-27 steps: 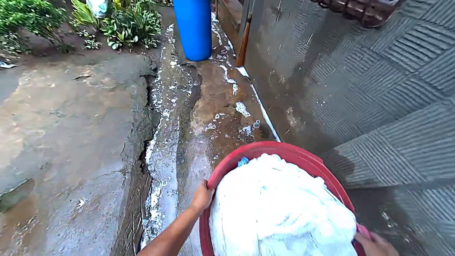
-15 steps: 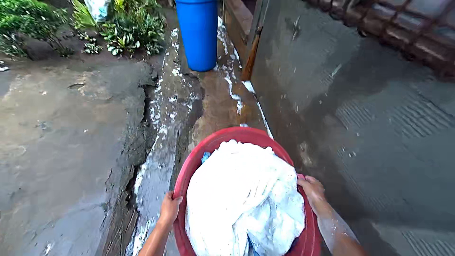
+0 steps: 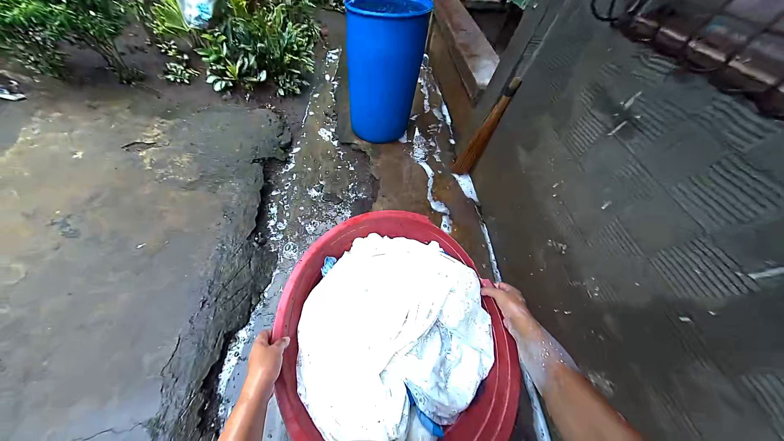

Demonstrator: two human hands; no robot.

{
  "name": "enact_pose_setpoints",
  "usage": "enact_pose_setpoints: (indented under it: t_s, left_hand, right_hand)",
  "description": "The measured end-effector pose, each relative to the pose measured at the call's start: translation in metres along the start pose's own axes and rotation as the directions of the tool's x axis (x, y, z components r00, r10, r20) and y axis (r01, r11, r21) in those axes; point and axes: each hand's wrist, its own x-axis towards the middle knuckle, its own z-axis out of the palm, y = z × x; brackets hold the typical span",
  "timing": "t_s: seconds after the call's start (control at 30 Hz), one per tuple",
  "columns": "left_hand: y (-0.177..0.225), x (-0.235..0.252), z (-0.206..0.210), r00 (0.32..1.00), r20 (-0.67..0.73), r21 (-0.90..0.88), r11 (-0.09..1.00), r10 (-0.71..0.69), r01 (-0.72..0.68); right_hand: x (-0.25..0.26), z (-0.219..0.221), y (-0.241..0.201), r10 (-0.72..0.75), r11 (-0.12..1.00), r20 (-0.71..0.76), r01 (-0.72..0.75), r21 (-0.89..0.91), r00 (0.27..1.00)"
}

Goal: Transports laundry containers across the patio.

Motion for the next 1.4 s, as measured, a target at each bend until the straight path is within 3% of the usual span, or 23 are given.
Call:
enact_pose_setpoints:
  t_s: [0.23, 0.47, 0.63, 0.9, 1.07, 1.4]
  left_hand:
    - [0.114, 0.083, 0.059, 0.996, -0.075, -0.013, 0.999, -0.050, 0.049]
    - [0.198, 0.190, 0.107, 0.983, -0.116, -0.103, 0.986, -0.143, 0.132]
    - [0.260, 0.294, 0.143, 0.990, -0.056, -0.109, 0.986, -0.130, 0.123]
    - [0.331, 0.450, 0.259, 0.988, 0.025, -0.032, 0.988, -0.151, 0.152]
    - [0.341, 0.535, 0.360, 0.987, 0.026, 0.017, 0.987, -0.158, 0.158]
    - [0.326, 0.667, 0.532, 0.921, 0.122, 0.074, 0.929, -0.370, 0.364]
  right_hand:
    - [0.172, 0.078, -0.112, -0.010, 0.996, 0.149, 0.023, -0.087, 0.989]
    - [0.305, 0.149, -0.225, 0.019, 0.987, 0.168, 0.009, -0.162, 0.986]
    - [0.395, 0.188, -0.283, 0.038, 0.969, 0.145, -0.001, -0.248, 0.989]
    - [0.549, 0.231, -0.291, 0.090, 0.959, 0.056, -0.072, -0.275, 0.994]
    - [0.664, 0.251, -0.277, 0.194, 0.933, 0.091, -0.155, -0.324, 0.977]
    - [0.858, 0.284, -0.232, 0.381, 0.850, 0.028, -0.338, -0.405, 0.924]
